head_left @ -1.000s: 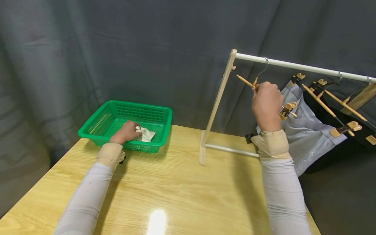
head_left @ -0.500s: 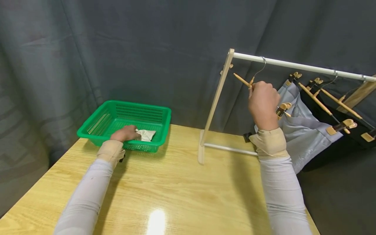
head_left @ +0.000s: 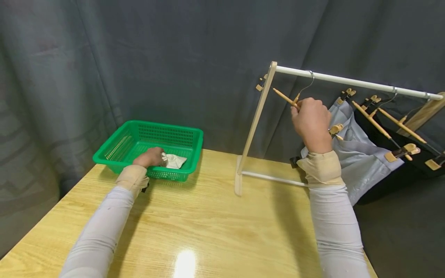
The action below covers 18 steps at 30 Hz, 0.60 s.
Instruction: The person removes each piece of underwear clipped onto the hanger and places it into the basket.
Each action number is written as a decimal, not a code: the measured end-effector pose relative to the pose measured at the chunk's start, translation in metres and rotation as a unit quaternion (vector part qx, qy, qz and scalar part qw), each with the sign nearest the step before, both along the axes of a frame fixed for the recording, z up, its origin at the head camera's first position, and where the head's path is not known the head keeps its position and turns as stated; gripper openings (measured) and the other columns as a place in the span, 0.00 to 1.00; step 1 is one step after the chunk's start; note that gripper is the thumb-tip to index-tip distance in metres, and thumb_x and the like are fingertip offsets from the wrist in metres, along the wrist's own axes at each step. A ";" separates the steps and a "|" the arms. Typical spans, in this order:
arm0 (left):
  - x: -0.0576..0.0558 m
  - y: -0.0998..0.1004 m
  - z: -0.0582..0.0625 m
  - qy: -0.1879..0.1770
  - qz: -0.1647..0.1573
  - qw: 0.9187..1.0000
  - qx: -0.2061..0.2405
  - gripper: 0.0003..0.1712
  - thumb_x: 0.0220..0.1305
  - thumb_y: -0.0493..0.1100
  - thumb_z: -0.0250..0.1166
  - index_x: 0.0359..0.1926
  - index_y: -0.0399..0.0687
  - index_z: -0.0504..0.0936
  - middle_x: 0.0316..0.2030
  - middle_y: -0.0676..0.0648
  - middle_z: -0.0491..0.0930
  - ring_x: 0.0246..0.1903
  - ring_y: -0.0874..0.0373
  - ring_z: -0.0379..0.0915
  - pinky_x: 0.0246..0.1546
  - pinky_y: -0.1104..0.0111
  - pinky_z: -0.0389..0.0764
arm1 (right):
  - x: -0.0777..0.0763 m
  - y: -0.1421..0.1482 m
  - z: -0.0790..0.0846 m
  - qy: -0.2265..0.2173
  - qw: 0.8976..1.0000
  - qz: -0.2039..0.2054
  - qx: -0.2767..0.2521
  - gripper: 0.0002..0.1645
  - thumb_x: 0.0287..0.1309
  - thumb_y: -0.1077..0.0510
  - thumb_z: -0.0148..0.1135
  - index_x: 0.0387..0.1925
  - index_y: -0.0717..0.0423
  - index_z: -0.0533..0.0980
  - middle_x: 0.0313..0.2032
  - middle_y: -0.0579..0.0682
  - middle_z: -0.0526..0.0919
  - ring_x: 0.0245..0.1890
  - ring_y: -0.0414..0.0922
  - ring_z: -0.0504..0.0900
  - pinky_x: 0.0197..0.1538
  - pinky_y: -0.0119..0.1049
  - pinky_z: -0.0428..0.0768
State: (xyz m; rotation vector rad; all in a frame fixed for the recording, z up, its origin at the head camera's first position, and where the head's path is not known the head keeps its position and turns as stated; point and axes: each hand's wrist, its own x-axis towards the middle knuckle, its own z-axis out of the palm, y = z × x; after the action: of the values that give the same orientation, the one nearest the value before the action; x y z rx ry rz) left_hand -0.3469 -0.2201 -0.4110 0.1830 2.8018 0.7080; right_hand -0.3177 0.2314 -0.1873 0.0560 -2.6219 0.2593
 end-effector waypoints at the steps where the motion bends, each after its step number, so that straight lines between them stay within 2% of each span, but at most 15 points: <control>1: 0.001 0.000 0.000 0.002 0.000 1.000 0.002 0.34 0.63 0.42 0.62 0.64 0.27 0.65 0.60 0.27 0.69 0.56 0.34 0.69 0.52 0.47 0.76 | 0.001 0.001 0.000 -0.005 1.000 0.001 0.001 0.21 0.68 0.51 0.51 0.46 0.61 0.82 0.40 0.65 0.84 0.38 0.67 0.80 0.32 0.58 0.73; 5: 0.003 0.001 0.001 0.007 0.002 1.000 0.005 0.35 0.68 0.44 0.58 0.67 0.26 0.60 0.60 0.27 0.68 0.53 0.37 0.71 0.52 0.47 0.75 | 0.003 0.003 0.002 -0.007 1.000 0.011 0.005 0.21 0.68 0.50 0.51 0.48 0.61 0.81 0.41 0.65 0.84 0.39 0.68 0.79 0.32 0.58 0.73; 8: 0.005 0.002 0.005 0.006 0.006 1.000 0.008 0.35 0.70 0.45 0.55 0.68 0.25 0.57 0.57 0.27 0.70 0.43 0.43 0.74 0.45 0.52 0.75 | 0.006 0.004 0.005 0.001 1.000 0.021 0.010 0.21 0.68 0.51 0.51 0.47 0.62 0.81 0.40 0.66 0.84 0.38 0.68 0.79 0.32 0.58 0.72; 11: 0.006 0.005 0.010 0.010 0.008 1.000 -0.002 0.34 0.70 0.45 0.54 0.67 0.24 0.58 0.51 0.30 0.73 0.35 0.49 0.72 0.38 0.57 0.72 | 0.012 0.006 0.008 0.006 1.000 0.027 0.013 0.21 0.67 0.51 0.51 0.45 0.63 0.81 0.39 0.67 0.83 0.36 0.68 0.79 0.32 0.58 0.72; 13: 0.007 0.008 0.014 0.015 0.008 1.000 -0.011 0.33 0.70 0.45 0.55 0.66 0.24 0.60 0.48 0.31 0.74 0.32 0.50 0.71 0.38 0.57 0.72 | 0.016 0.007 0.010 0.001 1.000 0.024 0.015 0.22 0.68 0.51 0.51 0.48 0.64 0.79 0.41 0.68 0.82 0.39 0.68 0.79 0.35 0.59 0.73; 16: 0.009 0.013 0.020 0.037 0.016 0.999 -0.022 0.34 0.70 0.45 0.55 0.67 0.26 0.59 0.57 0.28 0.69 0.47 0.40 0.72 0.48 0.49 0.74 | 0.023 0.008 0.014 -0.004 1.000 0.018 0.013 0.25 0.68 0.51 0.50 0.54 0.66 0.76 0.48 0.69 0.80 0.44 0.68 0.78 0.41 0.61 0.74; 18: 0.011 0.017 0.025 0.061 0.019 0.998 -0.026 0.33 0.70 0.44 0.55 0.67 0.27 0.59 0.62 0.26 0.64 0.57 0.33 0.65 0.55 0.44 0.71 | 0.026 0.010 0.018 -0.005 1.000 0.015 0.013 0.27 0.68 0.50 0.50 0.58 0.66 0.74 0.53 0.68 0.79 0.49 0.68 0.77 0.46 0.63 0.74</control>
State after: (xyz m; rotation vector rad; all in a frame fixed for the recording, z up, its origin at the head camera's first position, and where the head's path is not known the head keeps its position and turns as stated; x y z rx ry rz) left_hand -0.3361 -0.2033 -0.3863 0.1702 2.9426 0.6528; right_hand -0.2914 0.2409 -0.1696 0.1027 -2.6365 0.2367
